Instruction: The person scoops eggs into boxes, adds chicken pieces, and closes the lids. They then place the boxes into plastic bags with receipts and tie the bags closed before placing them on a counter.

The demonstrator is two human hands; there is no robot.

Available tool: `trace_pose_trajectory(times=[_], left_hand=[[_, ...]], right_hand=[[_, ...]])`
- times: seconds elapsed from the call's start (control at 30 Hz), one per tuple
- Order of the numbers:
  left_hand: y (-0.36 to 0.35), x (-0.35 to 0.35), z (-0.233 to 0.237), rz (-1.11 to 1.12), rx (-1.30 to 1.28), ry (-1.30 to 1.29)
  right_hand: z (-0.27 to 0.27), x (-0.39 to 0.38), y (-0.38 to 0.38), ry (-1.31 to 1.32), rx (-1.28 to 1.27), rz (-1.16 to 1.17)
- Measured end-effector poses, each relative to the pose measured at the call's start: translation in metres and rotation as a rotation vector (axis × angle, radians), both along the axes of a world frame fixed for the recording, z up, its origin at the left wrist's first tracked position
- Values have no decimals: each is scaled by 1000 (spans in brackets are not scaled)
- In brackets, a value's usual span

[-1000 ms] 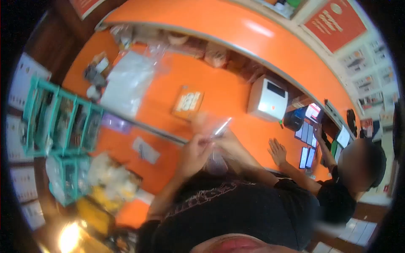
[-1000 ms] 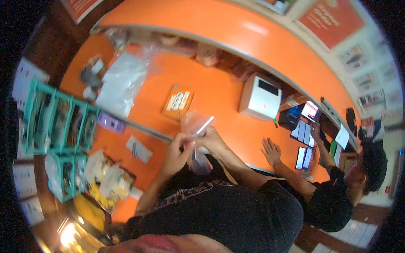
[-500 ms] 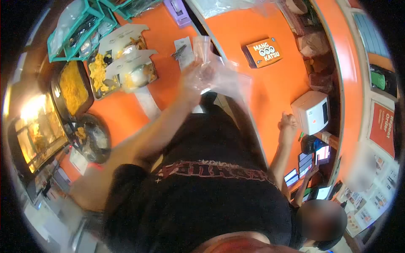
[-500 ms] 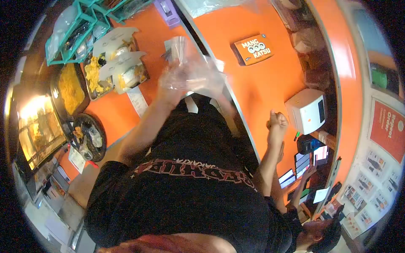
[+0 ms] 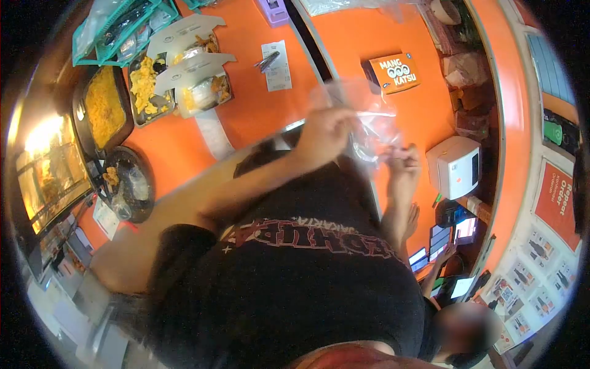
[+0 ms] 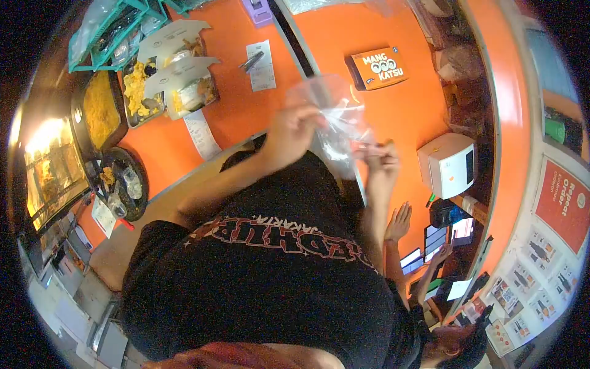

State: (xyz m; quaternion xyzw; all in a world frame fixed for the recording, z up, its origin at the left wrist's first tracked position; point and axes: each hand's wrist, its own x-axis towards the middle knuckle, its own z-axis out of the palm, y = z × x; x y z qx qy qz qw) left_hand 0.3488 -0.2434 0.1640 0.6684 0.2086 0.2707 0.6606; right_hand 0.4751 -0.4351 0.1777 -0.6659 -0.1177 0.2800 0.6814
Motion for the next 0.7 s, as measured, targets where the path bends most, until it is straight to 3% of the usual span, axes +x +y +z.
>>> trace_pose_trajectory(times=[0.03, 0.1, 0.13, 0.17, 0.2, 0.23, 0.27, 0.3, 0.33, 0.4, 0.47, 0.5, 0.53, 0.63, 0.7], left_hand=[[5, 2, 1, 43, -141, 18], [-14, 10, 7, -7, -723, -194], [-21, 13, 8, -34, -1013, -302], [-17, 11, 1, -123, -628, -147], [-15, 16, 3, -143, -517, -134], [-12, 20, 7, -164, -404, -120], [-11, 24, 9, -185, -295, -103], [-9, 25, 8, -164, -278, -84], [-9, 25, 8, -170, -535, -163], [-9, 23, 7, -178, -1048, -321], [-5, 19, -12, -247, -1270, -375], [-4, 16, -15, -308, -1351, -432], [-4, 14, -19, -369, -1431, -491], [-8, 15, -15, -309, -1199, -188], [-5, 19, -18, -149, -919, -229]], right_hand=[[0, 10, -7, -149, -74, -9], [3, 24, -13, -445, -217, -32], [4, 22, -10, -445, -206, 15], [6, 19, -6, -444, -199, 63], [9, 18, -1, -445, -190, 113], [2, 21, -4, 256, 90, -127], [6, 22, -6, 377, 177, -134], [17, 22, -4, 498, 266, -141], [26, 23, -2, 618, 357, -145], [30, 37, -14, 471, 237, 109], [16, 45, -33, 178, -13, 387], [11, 45, -39, 1, -252, 428], [9, 49, -45, -84, -235, 341], [19, 54, -53, -273, -289, 121], [-1, 57, -62, -370, -352, -225]])
